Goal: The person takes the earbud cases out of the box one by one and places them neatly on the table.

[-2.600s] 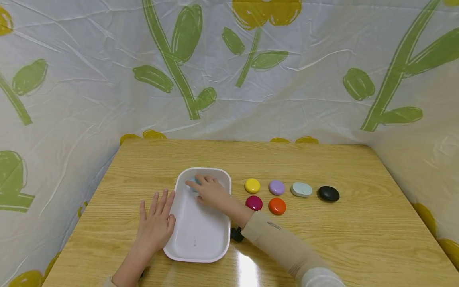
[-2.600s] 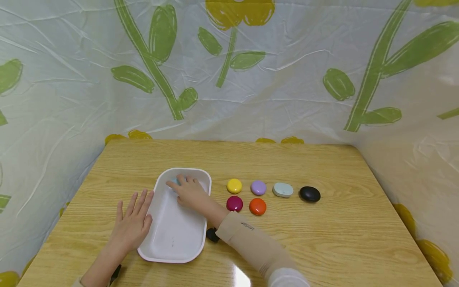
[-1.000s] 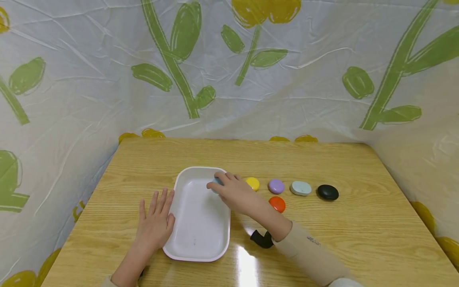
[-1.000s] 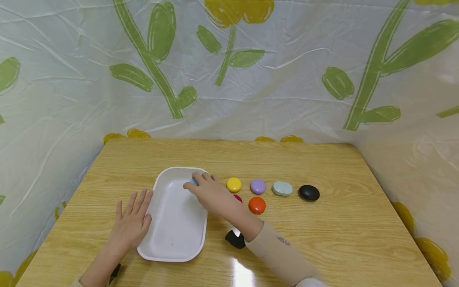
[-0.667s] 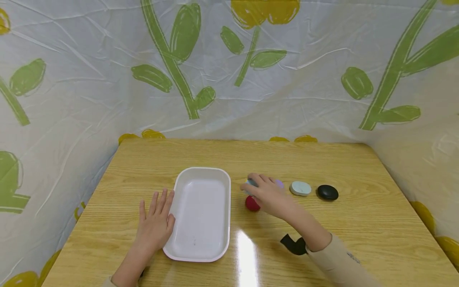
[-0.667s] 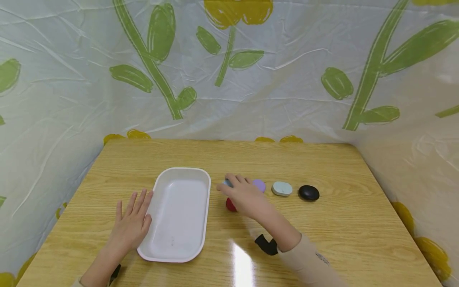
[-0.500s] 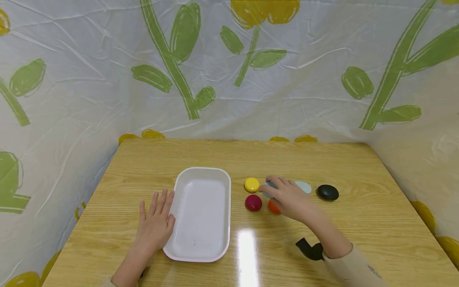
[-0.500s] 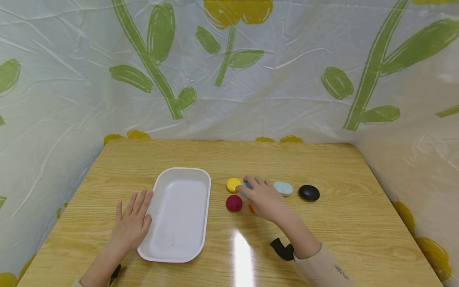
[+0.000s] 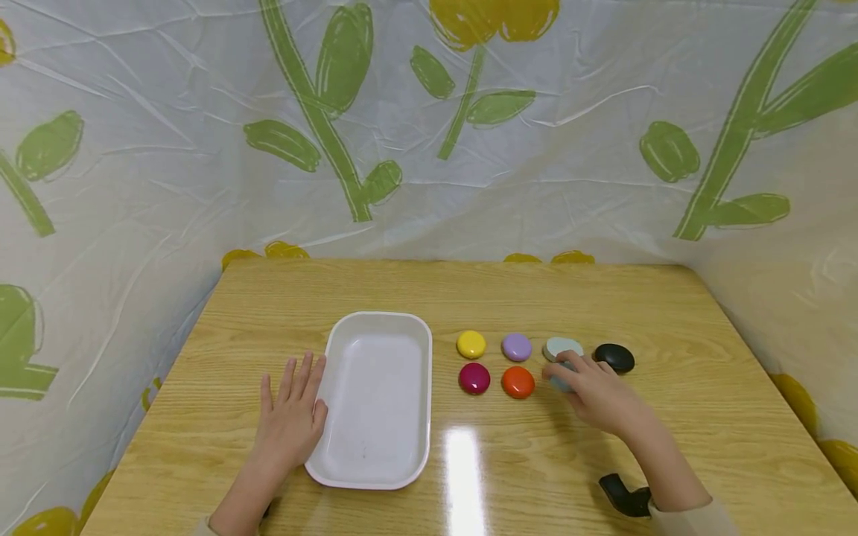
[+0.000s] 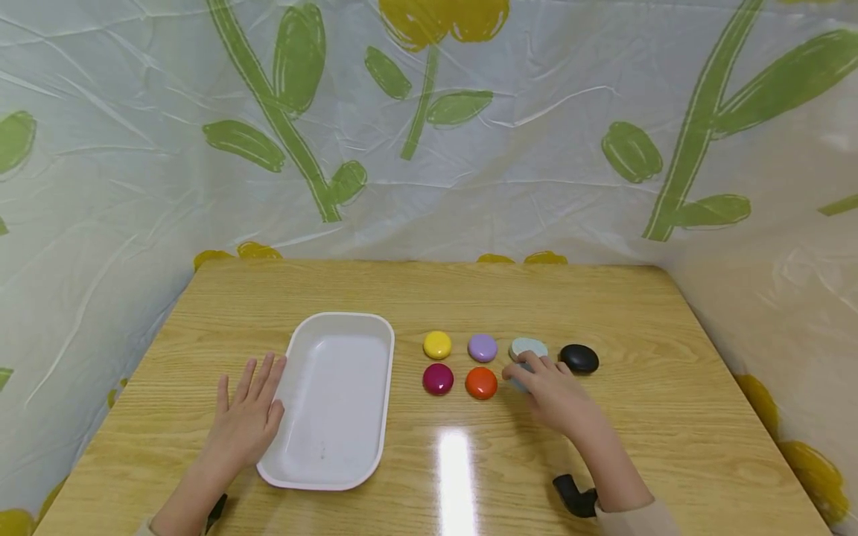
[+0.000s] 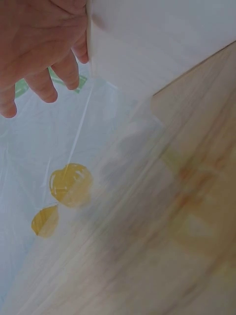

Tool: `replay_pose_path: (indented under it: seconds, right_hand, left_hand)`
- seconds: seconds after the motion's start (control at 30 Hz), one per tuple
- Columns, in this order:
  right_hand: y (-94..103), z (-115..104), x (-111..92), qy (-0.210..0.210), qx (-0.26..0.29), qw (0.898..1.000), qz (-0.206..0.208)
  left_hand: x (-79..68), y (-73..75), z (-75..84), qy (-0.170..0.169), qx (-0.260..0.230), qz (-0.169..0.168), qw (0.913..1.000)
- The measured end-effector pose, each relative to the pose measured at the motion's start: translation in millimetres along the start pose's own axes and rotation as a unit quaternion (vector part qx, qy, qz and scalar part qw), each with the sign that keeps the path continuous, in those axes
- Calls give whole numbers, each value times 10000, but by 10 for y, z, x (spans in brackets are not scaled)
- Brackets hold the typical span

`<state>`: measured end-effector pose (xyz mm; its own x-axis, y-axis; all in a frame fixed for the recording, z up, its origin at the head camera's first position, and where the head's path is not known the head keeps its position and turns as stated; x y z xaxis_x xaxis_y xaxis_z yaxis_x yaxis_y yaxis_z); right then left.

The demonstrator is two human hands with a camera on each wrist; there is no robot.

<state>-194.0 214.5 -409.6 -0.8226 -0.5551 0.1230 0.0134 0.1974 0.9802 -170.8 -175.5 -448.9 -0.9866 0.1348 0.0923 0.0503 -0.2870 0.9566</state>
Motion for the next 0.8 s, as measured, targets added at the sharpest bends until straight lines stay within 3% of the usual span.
replay_pose_path:
  seconds: [0.3,0.57,0.8]
  right_hand:
    - [-333,188,-98,-253,210,9986,-404]
    - [-359,180,-96,-154,172,9995,-228]
    - [-387,187,-104,-295,240,9985,-398]
  left_hand:
    - [-2,-20,-12,59,-9,-111,9999]
    - [-1,-24,-14,58,-34,-103,9999]
    - [-1,-24,-20,50,-34,-73,10000]
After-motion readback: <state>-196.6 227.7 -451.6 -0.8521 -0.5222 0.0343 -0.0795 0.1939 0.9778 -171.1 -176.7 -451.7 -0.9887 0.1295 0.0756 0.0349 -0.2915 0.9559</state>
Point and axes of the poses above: each hand's wrist, its own x-axis towards the middle knuckle, its own y-axis out of the back of the hand, z = x × y, the point moved 7 cm from there along x, towards the middle knuckle
